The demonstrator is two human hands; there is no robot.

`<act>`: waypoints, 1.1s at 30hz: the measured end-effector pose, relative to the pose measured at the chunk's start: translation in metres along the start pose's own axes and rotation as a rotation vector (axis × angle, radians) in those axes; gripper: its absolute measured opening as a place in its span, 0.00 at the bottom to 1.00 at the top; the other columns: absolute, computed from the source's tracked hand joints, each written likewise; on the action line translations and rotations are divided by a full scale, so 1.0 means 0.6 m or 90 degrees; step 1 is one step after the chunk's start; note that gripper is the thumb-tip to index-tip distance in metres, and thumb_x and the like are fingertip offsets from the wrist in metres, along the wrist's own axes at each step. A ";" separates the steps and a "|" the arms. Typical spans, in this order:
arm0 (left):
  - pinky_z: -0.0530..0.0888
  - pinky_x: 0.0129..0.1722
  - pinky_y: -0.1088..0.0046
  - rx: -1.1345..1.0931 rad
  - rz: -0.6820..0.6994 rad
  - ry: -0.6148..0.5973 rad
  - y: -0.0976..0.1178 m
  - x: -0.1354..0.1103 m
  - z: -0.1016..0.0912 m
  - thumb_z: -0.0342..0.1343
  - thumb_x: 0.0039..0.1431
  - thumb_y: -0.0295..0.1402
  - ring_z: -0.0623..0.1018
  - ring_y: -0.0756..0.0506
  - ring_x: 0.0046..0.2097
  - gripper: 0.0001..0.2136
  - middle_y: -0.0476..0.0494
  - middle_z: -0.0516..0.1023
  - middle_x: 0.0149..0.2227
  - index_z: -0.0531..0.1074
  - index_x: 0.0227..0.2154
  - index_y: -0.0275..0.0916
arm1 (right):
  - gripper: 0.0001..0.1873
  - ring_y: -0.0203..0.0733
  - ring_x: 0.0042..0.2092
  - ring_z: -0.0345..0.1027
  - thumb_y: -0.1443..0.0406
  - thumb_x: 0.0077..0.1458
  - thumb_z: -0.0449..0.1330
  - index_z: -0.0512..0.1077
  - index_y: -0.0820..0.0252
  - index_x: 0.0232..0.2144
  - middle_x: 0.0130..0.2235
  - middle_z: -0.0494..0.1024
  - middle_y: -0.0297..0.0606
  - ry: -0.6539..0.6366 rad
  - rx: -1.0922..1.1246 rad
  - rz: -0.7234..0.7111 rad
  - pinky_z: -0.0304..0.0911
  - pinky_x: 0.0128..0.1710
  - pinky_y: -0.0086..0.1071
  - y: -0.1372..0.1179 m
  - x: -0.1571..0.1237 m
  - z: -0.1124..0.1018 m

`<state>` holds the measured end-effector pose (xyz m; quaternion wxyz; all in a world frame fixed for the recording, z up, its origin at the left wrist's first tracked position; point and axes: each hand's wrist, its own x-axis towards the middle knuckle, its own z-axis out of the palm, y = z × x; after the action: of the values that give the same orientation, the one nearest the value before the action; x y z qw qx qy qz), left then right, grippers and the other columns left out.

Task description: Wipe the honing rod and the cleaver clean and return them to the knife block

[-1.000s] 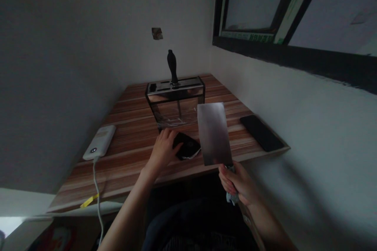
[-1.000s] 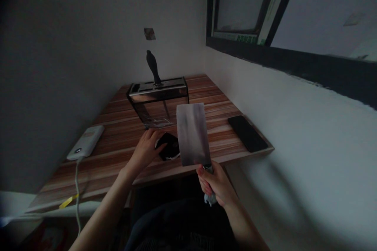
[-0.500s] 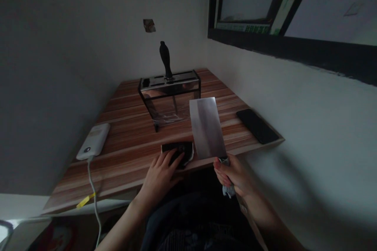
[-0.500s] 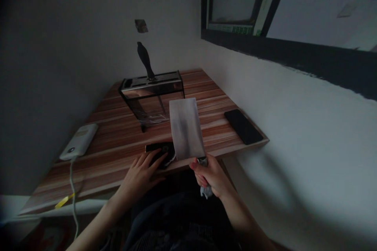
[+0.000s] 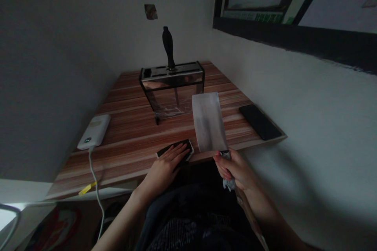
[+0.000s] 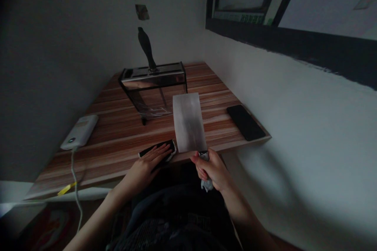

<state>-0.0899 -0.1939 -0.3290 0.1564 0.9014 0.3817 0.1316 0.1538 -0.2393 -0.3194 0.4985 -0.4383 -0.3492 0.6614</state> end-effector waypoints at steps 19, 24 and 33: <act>0.61 0.63 0.56 0.026 0.251 0.157 0.087 0.027 -0.025 0.44 0.63 0.24 0.56 0.44 0.66 0.21 0.36 0.64 0.62 0.59 0.59 0.33 | 0.16 0.28 0.13 0.53 0.64 0.38 0.65 0.64 0.58 0.30 0.13 0.65 0.22 -0.067 -0.043 0.089 0.47 0.12 0.21 0.026 -0.011 0.048; 0.61 0.62 0.54 0.052 0.266 0.150 0.074 0.010 -0.027 0.44 0.63 0.25 0.56 0.43 0.66 0.22 0.36 0.63 0.62 0.57 0.60 0.32 | 0.10 0.29 0.15 0.57 0.62 0.43 0.62 0.65 0.59 0.27 0.15 0.67 0.26 -0.120 0.010 0.100 0.51 0.14 0.22 0.027 -0.015 0.050; 0.60 0.63 0.56 0.091 0.287 0.144 0.080 -0.009 -0.027 0.43 0.58 0.22 0.54 0.43 0.67 0.25 0.38 0.62 0.63 0.57 0.60 0.31 | 0.24 0.26 0.13 0.48 0.51 0.42 0.66 0.62 0.57 0.34 0.12 0.61 0.20 -0.119 0.034 0.150 0.47 0.14 0.20 0.020 -0.032 0.066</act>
<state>-0.0682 -0.2269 -0.2966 0.0157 0.9519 0.1949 0.2359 0.1153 -0.2621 -0.3107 0.3942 -0.3995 -0.3224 0.7623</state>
